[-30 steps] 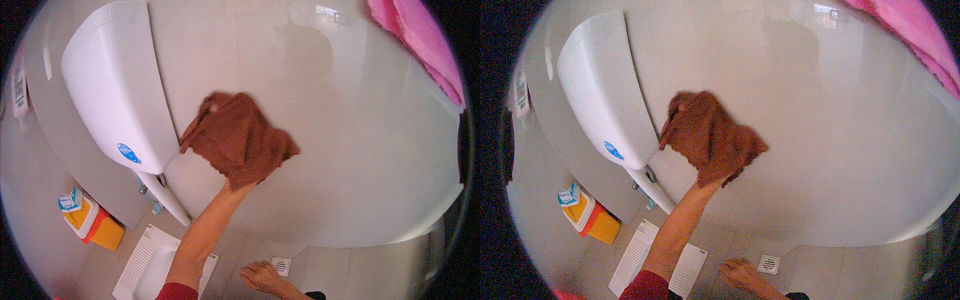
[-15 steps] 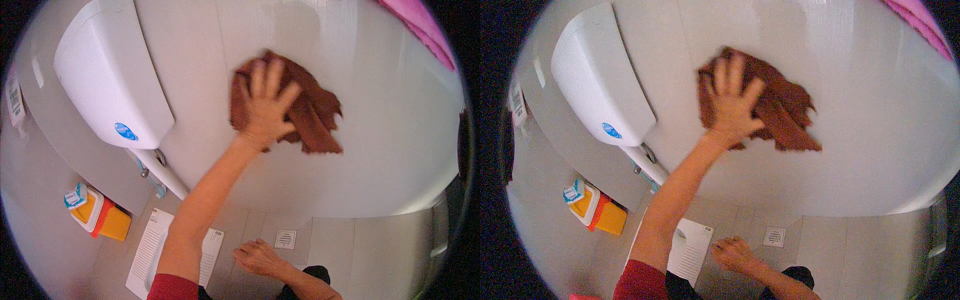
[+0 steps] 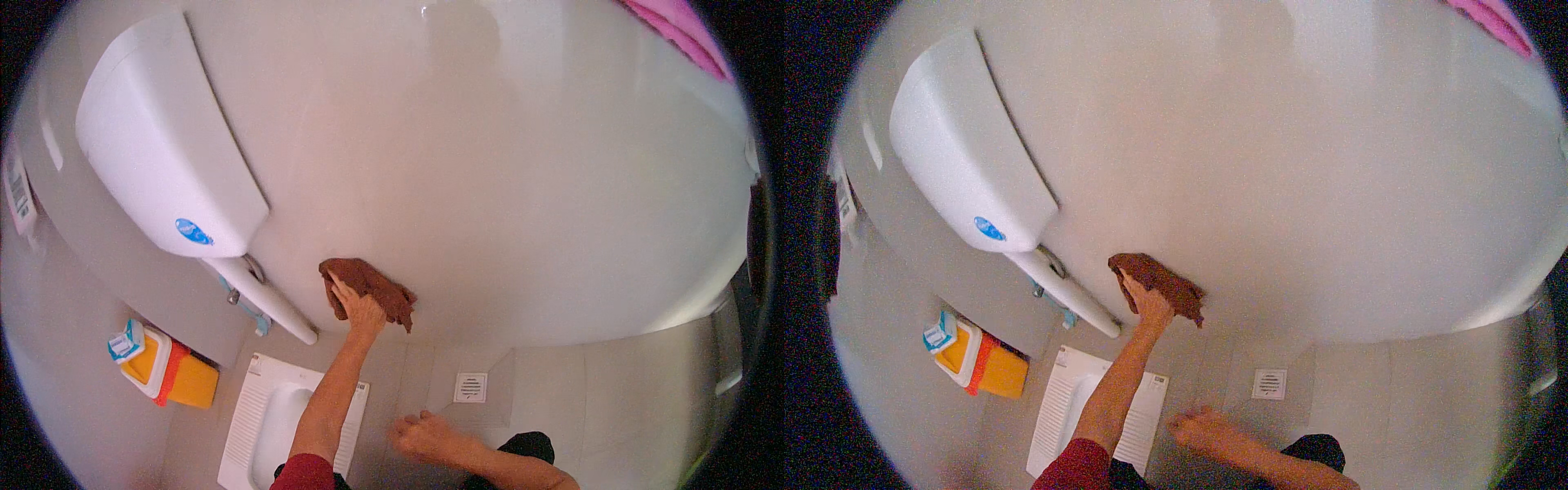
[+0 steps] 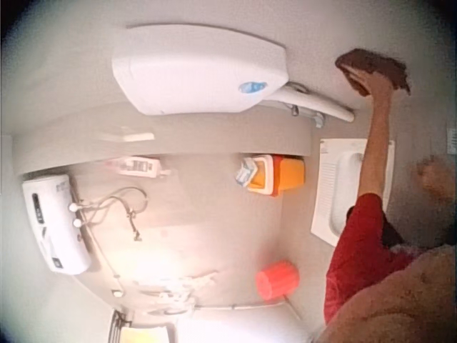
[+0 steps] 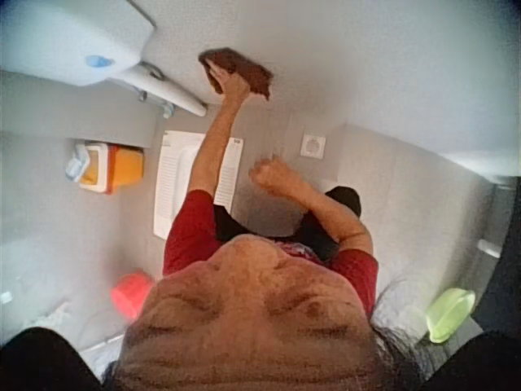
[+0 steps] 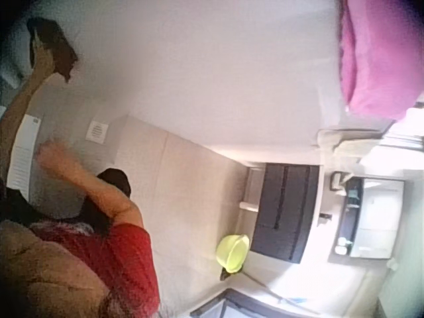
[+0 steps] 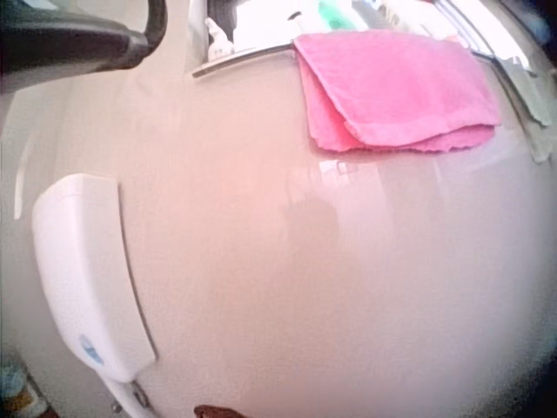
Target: The person carries a green basin and a cloth into the bathroom, then wipes the walls, a wall-mounted water heater, and the window sill. The person also wipes several bottles on the sill before placing them back.
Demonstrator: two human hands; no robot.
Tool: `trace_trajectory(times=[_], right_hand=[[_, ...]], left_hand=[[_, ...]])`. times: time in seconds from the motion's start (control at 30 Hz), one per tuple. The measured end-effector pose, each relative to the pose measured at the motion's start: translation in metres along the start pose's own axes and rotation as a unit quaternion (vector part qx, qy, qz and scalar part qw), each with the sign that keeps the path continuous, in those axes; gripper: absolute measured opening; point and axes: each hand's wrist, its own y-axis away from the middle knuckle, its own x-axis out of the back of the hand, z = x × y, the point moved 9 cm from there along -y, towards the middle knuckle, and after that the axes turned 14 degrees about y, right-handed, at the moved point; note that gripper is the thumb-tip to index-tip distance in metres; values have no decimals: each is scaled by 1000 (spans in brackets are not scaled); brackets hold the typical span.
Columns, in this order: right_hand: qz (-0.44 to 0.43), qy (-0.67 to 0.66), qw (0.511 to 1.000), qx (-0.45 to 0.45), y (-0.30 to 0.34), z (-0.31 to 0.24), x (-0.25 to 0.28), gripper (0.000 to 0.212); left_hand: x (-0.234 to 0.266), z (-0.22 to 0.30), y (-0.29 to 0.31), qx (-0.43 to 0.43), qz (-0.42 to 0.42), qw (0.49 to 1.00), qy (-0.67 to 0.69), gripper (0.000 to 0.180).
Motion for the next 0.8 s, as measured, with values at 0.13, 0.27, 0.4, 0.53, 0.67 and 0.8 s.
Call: trace_trajectory(times=[0.13,0.27,0.4,0.53,0.67,0.8], right_hand=[[-54,-3,998,-9,5,14,-1,24],[6,-3,1000,-20,7,22,-1,21],[-29,-22,999,-13,0,23,-4,20],[-44,-26,999,-5,-5,22,-17,22],[35,-53,998,-7,2,28,-13,21],[-168,-70,983,-36,0,29,-44,32]], left_hand=[[39,51,-58,2,94,968,234,71],[132,153,-122,-163,217,946,175,68],[160,256,-162,-212,110,961,143,65],[155,301,-154,-376,90,910,148,62],[184,264,-173,-393,187,889,144,58],[242,182,-196,-227,259,938,28,62]])
